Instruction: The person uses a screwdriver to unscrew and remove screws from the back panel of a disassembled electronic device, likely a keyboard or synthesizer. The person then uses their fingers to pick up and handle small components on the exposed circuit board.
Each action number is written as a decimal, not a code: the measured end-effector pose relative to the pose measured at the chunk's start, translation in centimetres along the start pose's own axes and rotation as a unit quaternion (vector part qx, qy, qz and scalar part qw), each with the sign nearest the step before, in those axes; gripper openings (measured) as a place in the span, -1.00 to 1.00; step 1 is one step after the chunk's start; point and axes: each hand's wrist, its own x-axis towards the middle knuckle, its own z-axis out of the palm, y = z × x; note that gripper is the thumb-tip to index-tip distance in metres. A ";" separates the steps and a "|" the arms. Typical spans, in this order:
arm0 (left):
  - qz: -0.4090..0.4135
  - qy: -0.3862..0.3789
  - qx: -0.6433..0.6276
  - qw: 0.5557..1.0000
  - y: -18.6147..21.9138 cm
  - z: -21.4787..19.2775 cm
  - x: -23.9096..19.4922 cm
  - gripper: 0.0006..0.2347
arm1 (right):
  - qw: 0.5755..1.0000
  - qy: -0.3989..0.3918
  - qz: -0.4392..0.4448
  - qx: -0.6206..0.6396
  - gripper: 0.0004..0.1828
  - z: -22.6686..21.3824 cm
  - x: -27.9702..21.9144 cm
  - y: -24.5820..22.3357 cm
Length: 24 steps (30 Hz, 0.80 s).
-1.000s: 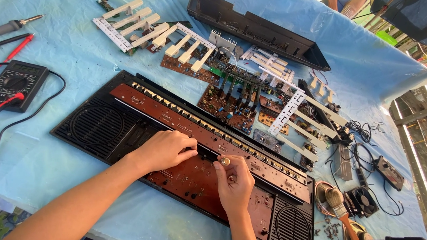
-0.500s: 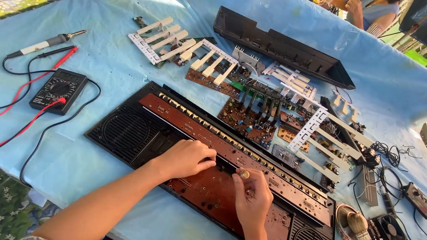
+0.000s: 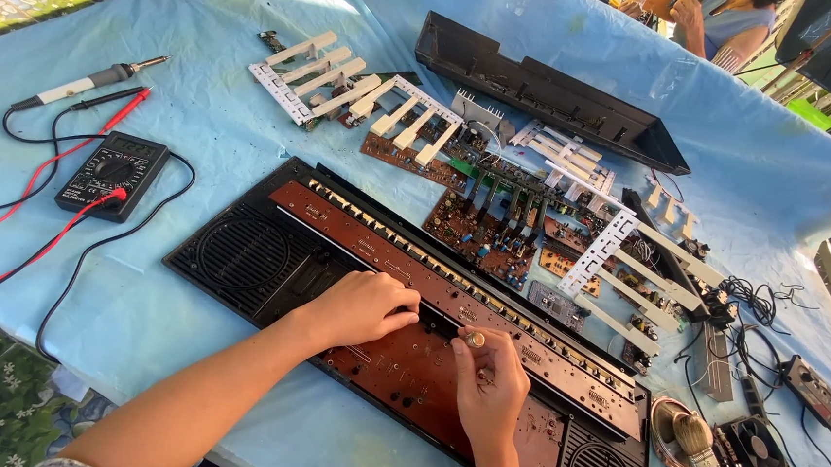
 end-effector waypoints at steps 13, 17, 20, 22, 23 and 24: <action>0.002 0.002 0.000 1.000 0.1 -0.1 0.0 -0.82 | 1.000 -0.003 0.000 -0.004 -0.93 0.0 -0.1 0.3; 0.006 0.005 0.004 1.000 0.0 0.0 -0.1 -0.82 | 1.000 -0.003 0.001 -0.003 -0.94 0.0 -0.1 0.1; 0.003 0.004 0.001 1.000 0.1 -0.1 0.0 -0.82 | 1.000 0.000 0.000 -0.008 -0.94 -0.2 0.0 0.0; -0.003 0.002 -0.003 1.000 0.2 -0.2 -0.1 -0.82 | 1.000 0.001 0.001 -0.009 -0.93 -0.3 -0.1 -0.1; 0.000 0.001 0.000 1.000 0.1 -0.1 -0.1 -0.82 | 1.000 0.000 0.002 -0.010 -0.92 -0.3 -0.1 -0.1; 0.002 0.000 0.002 1.000 0.1 -0.1 0.0 -0.82 | 1.000 -0.001 0.002 -0.011 -0.91 -0.3 0.0 -0.1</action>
